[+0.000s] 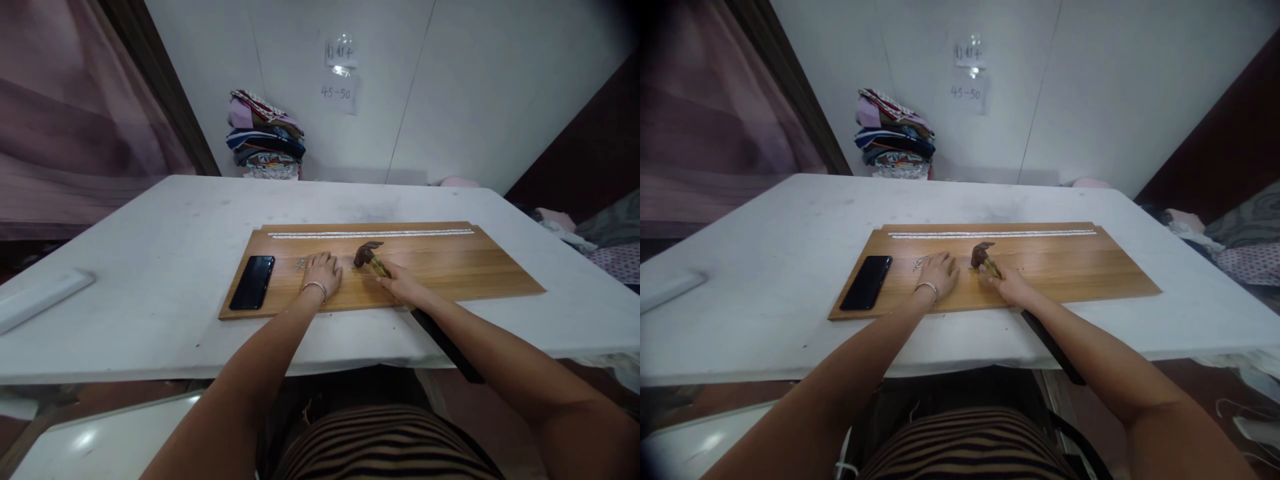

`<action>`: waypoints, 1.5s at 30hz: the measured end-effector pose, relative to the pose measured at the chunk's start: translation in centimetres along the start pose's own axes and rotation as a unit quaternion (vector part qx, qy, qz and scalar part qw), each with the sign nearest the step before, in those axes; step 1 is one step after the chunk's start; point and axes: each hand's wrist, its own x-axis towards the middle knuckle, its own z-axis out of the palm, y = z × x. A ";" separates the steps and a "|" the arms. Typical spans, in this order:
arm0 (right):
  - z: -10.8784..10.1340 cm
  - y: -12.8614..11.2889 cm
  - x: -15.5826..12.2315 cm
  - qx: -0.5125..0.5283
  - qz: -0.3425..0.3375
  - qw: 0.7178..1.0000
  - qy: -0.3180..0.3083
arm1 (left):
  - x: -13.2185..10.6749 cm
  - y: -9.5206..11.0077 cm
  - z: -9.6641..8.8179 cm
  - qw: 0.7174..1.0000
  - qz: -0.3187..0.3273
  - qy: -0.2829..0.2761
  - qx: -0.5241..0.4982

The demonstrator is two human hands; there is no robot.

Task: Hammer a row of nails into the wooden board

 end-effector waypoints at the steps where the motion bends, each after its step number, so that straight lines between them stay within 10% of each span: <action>1: 0.0 0.0 0.0 -0.003 0.002 1.000 -0.001 | 0.0 0.0 -0.1 1.000 -0.001 -0.001 0.000; 45: 0.0 0.0 -0.2 0.018 -0.020 1.000 0.005 | 0.1 -0.2 0.2 1.000 0.003 -0.003 0.006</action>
